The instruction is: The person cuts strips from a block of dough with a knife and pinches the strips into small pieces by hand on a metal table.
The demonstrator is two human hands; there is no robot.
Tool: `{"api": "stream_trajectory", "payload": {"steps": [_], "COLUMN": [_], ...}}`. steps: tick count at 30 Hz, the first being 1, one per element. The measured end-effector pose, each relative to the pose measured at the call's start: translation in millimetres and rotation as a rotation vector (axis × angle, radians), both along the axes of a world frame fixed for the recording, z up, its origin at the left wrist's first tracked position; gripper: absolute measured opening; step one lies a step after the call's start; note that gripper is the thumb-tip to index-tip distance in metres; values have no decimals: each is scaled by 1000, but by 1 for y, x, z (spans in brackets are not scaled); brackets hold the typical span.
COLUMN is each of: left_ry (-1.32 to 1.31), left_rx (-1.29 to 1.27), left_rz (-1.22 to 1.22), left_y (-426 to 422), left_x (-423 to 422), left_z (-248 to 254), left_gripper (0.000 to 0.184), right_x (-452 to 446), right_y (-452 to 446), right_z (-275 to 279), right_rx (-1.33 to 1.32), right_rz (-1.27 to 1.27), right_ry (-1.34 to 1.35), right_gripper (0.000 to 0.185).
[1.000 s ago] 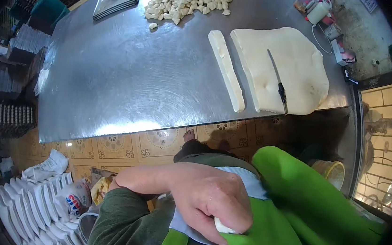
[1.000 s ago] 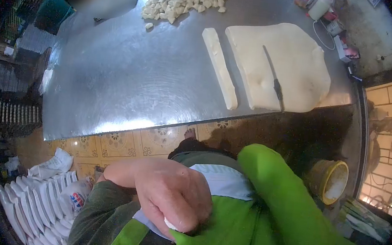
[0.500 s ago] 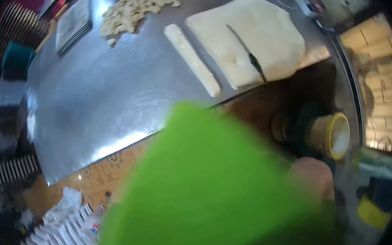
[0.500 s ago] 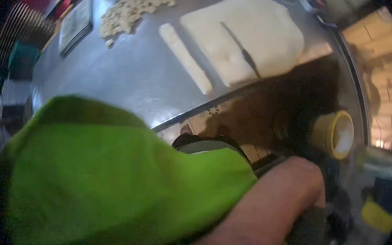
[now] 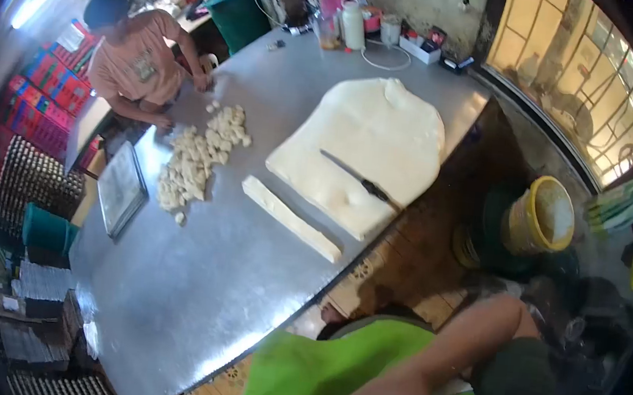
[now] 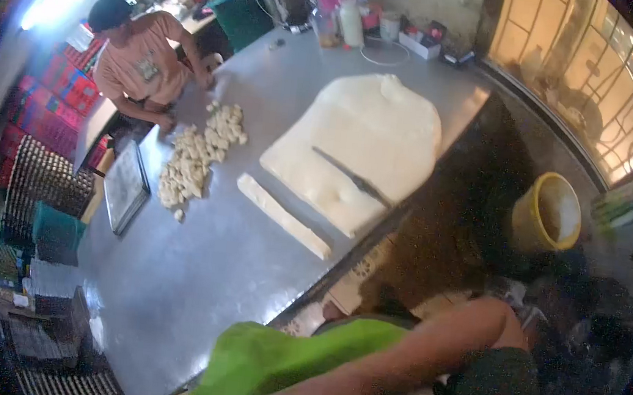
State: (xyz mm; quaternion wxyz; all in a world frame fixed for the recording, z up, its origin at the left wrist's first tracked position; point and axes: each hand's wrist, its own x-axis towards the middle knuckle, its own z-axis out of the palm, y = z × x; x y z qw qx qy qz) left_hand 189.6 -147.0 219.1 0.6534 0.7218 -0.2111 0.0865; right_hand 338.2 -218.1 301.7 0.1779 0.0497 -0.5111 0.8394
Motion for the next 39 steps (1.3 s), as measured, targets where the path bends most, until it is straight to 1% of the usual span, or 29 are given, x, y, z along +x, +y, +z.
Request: {"api": "stream_trajectory", "payload": {"steps": [3,4,6,7,8,9,10,11,13,14,15,16,17,18,19,21,22,23,25,26,28,30,32,33,34,36,37,39], "left_ry": [56,76,116,135,159,183,250,310,595,931,1275,1278,1237,1177,1181,1102,1058,1058,1077,1082,1078,1334,1699,1825,1938,2048,2057,1900], "left_rx": [37,41,43,42,36,12,72,122,262,255,241,229,-107,-443,-454,-322,-255,-262,-488,-605,-465,-190,-128,-68,8,-199,-199,-85], "left_rz": [106,155,268,328,393,455,487,511,822,910,972,959,990,1007,1009,999,993,996,1261,1395,1636,1652,1590,1561,1530,1229,1212,1334], "left_y": [-4,-9,-16,-18,-24,-35,-32,-25,-8,-1,0,-10,-24,-34,-45,-66,-74,-80,-88,-96,-113,-136,-180,-219,-238,-236,-235,-232], "left_x": [-6,-9,-14,-15,-18,-18,-11,7,25,27,25,14,-1,-2,-1,8,11,10,-9,-22,-61,-109,-140,-154,-163,-141,-138,-132], "left_z": [-15,-21,-35,-41,-48,-52,-70,-76,-73,-87,-113,-142,-172,-178,-185,-165,-160,-171,-223,-249,-298,-343,-345,-354,-370,-324,-321,-320], "left_gripper": [27,29,33,34,36,38,43,48,46,40,35,35,35,35,35,30,28,28,27,27,36,35,40,40,40,47,47,48], "right_x": [32,37,64,99,105,109,116,127,147,152,149,150,156,161,162,156,154,153,150,148,147,146,145,146,149,151,148,146], "right_y": [-9,-10,-11,-19,-13,2,17,26,17,35,46,44,44,45,45,46,50,55,63,64,69,71,69,67,68,66,62,59], "right_z": [-26,-36,-58,-65,-84,-86,-87,-88,-100,-164,-207,-273,-316,-319,-323,-325,-324,-320,-313,-310,-303,-303,-316,-320,-322,-325,-327,-328], "right_rx": [-218,-216,-204,-195,-187,-194,-194,-193,-177,-55,135,198,273,274,105,-229,-230,-84,205,203,213,211,230,237,230,237,233,218], "right_rz": [216,246,37,-64,-160,-256,-362,-474,-724,-681,-774,-938,-1110,-1108,-1100,-1061,-1052,-993,-864,-853,-811,-773,-735,-726,-737,-684,-648,-628], "right_ry": [223,223,102,41,-16,-81,-161,-253,-414,-660,-925,-997,-1063,-1068,-948,-698,-701,-743,-815,-815,-819,-829,-853,-865,-871,-880,-880,-908], "right_gripper": [37,37,36,35,34,34,33,32,31,34,37,32,27,27,30,35,35,33,29,29,31,31,36,38,38,40,40,40]}}
